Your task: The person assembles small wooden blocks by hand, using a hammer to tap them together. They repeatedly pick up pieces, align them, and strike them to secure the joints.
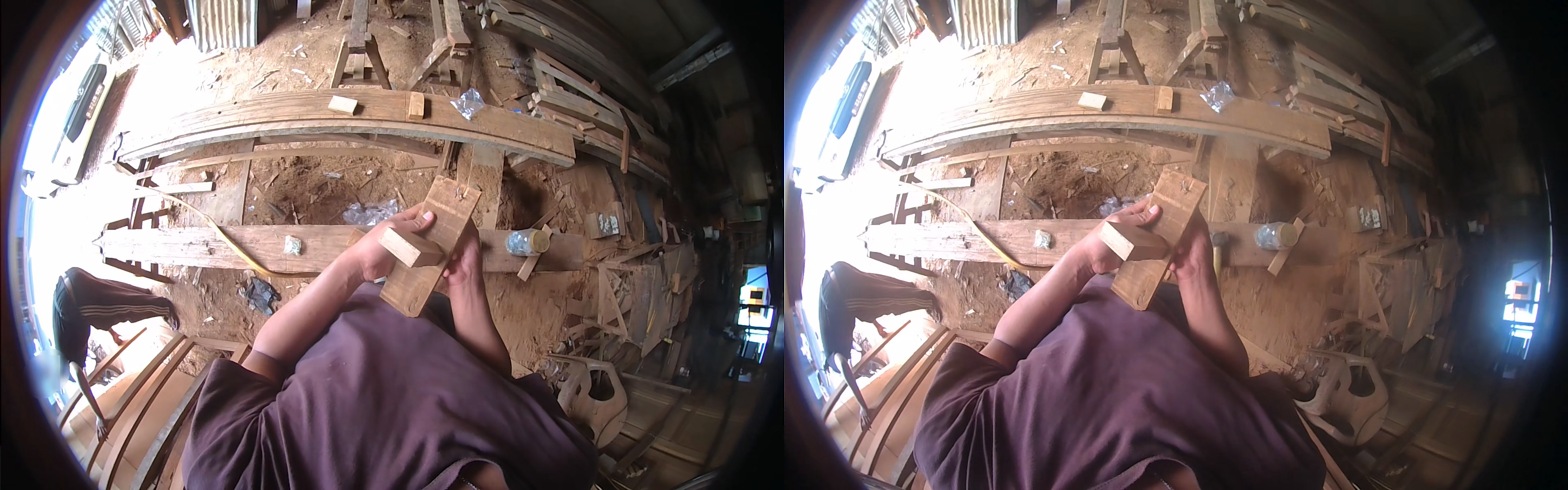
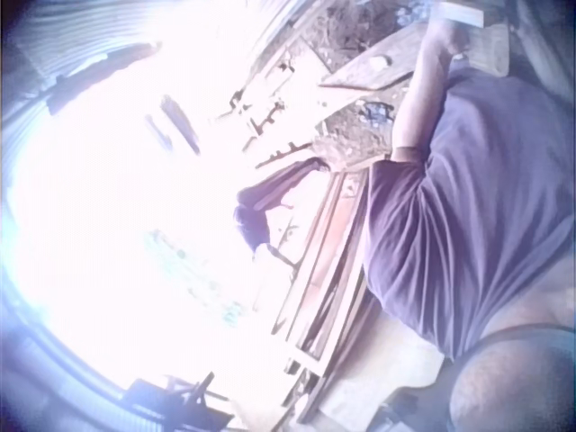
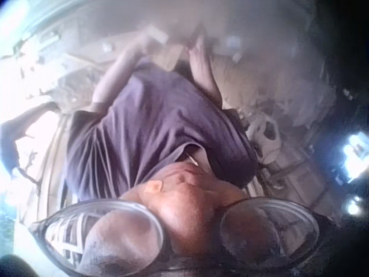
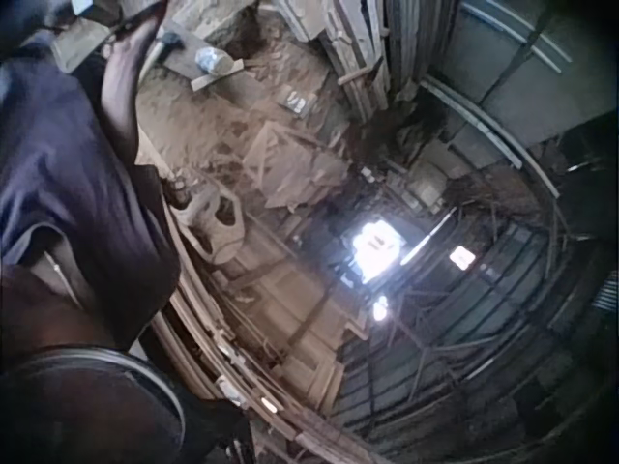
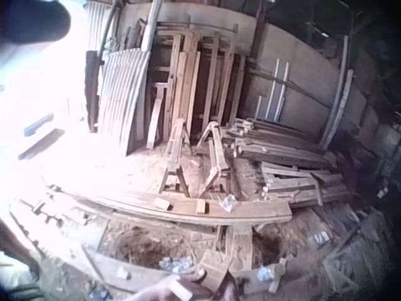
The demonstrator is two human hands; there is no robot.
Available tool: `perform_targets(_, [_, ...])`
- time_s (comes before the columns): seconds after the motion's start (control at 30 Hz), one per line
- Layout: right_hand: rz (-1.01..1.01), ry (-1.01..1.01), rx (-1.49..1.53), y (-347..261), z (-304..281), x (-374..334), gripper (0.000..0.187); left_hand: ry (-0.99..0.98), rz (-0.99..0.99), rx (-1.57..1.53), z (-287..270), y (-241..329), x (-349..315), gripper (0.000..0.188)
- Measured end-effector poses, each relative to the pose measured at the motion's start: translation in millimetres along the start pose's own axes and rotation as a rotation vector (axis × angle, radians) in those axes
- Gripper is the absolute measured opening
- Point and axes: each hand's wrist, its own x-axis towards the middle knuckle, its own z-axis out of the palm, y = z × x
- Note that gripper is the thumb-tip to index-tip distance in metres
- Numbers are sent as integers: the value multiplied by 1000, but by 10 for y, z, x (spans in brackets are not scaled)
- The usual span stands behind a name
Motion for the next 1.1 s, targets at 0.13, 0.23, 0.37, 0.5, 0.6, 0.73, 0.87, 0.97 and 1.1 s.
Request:
perform_targets(0.13, [-14, 143, -113, 17, -57, 68, 39, 52, 35, 24, -52, -46, 8, 48])
perform_targets(0.23, [-27, 315, -246, 33, -29, 151, 35, 100, 14, 89, -124, -27, 19, 51])
perform_targets(0.37, [-47, 353, -219, 89, 91, 271, 34, 92, 100, 85, -175, -13, 17, 53])
perform_targets(0.5, [-48, 282, -98, 143, 211, 282, 34, 57, 162, 124, -190, 3, 17, 53])
perform_targets(0.6, [-82, 309, -147, 177, 305, 260, 34, 109, 146, 185, -176, 51, 15, 54])
perform_targets(0.73, [-164, 373, -319, 216, 451, 216, 36, 83, 221, 211, -110, 116, -63, 55])
perform_targets(0.87, [-331, 263, -409, 232, 567, 111, 42, 100, 263, 230, -70, 214, -114, 56])
perform_targets(0.97, [-553, 248, -840, 171, 612, -32, 49, 197, 324, 279, -113, 270, -98, 52])
perform_targets(1.1, [-580, 55, -1401, 77, 662, -258, 50, 347, 379, 454, -247, 270, -32, 62])
